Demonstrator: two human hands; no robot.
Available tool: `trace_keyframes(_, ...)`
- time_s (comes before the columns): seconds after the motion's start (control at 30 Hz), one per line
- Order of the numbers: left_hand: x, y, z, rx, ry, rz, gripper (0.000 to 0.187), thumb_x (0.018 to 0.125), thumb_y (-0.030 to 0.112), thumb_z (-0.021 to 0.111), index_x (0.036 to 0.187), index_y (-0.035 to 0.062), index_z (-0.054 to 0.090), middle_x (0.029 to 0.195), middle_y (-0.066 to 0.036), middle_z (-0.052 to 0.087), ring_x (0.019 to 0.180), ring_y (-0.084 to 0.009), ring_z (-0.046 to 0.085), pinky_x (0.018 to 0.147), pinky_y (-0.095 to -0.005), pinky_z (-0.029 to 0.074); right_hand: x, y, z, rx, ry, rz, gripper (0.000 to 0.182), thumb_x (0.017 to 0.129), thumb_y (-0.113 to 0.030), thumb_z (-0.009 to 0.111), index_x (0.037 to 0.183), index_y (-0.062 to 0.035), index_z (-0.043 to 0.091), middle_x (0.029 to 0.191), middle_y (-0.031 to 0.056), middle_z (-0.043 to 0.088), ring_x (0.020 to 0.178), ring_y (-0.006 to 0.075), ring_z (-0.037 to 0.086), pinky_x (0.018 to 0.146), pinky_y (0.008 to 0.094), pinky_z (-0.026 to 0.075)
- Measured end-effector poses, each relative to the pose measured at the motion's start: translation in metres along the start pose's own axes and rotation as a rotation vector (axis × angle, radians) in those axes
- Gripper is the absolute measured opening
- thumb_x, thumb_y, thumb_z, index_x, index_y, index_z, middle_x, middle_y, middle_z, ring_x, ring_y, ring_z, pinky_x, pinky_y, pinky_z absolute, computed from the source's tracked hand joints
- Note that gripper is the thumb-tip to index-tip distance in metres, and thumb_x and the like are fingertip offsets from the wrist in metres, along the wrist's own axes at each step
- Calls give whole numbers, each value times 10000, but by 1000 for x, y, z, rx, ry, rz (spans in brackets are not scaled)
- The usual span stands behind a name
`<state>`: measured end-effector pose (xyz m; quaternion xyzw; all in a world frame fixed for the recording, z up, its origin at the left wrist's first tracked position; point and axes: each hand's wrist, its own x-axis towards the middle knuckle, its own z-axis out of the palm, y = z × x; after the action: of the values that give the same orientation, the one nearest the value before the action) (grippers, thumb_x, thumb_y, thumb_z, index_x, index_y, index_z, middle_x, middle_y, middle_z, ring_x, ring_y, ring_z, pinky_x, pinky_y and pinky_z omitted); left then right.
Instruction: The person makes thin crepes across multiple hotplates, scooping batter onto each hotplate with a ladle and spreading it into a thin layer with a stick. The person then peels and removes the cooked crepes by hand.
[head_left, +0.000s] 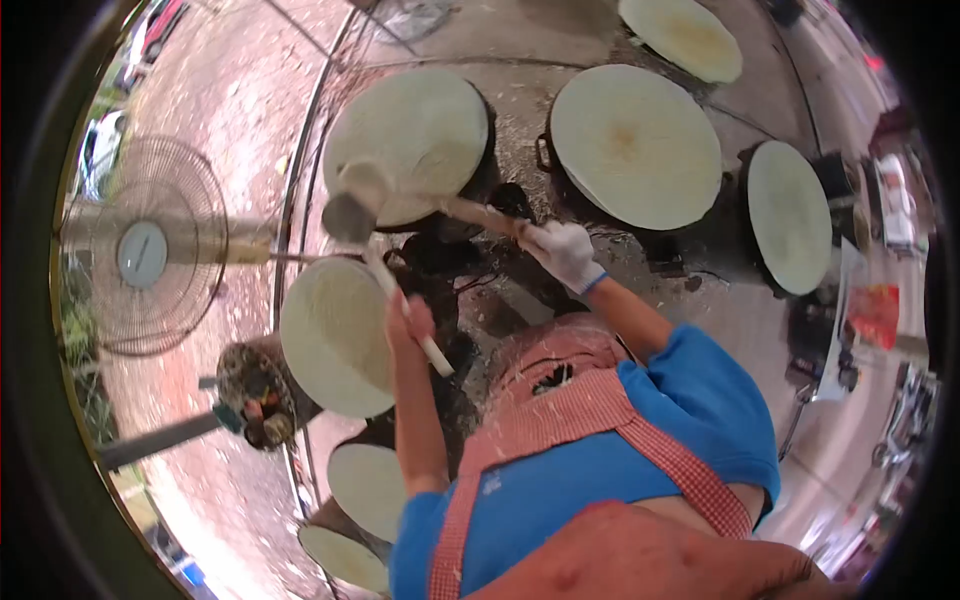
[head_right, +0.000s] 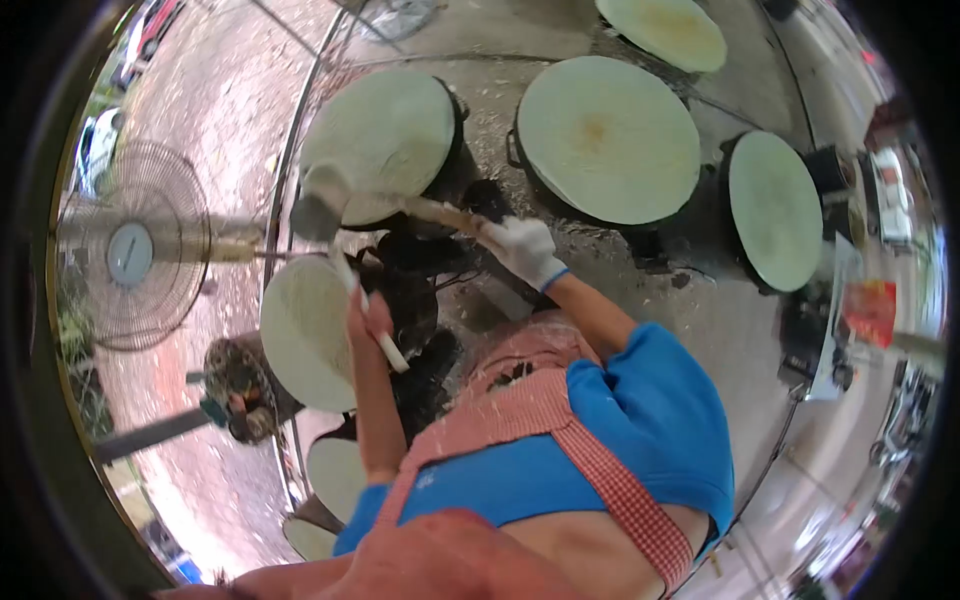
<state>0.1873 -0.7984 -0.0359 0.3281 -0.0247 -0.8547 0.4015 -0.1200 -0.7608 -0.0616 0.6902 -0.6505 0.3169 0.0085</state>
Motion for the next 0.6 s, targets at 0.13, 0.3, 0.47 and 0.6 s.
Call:
trace_keyframes(0.13,-38,-27,16,-366,-63,-201,340,946,269,318,1257,148,382,546,-1,273,367,-86,279,304,-227,273,-44,-4,-7,51,140,-3,378,691,-273,683,1042,-161,600,556,44,509,435,219,486,420,342,392)
trace_keyframes(0.3,-57,-54,28,-613,-181,-413,318,943,247,332,1204,104,440,604,-17,309,415,-84,309,342,-229,299,-55,-5,-57,167,-19,428,533,661,-389,690,1097,-112,560,849,133,630,710,291,616,615,342,487)
trace_keyframes(0.47,-62,-96,51,-530,-69,-380,332,944,252,323,1026,-25,488,563,-17,297,410,-87,304,346,-228,301,-91,59,-97,124,-263,722,505,688,-439,646,1073,-120,571,880,139,626,801,286,606,702,337,472)
trace_keyframes(0.6,-13,-126,80,-506,27,-671,405,924,288,375,577,92,303,466,6,285,377,-88,282,347,-233,276,-143,107,-128,537,-7,998,481,743,-320,636,1131,-52,538,1005,131,611,922,184,579,799,269,428)
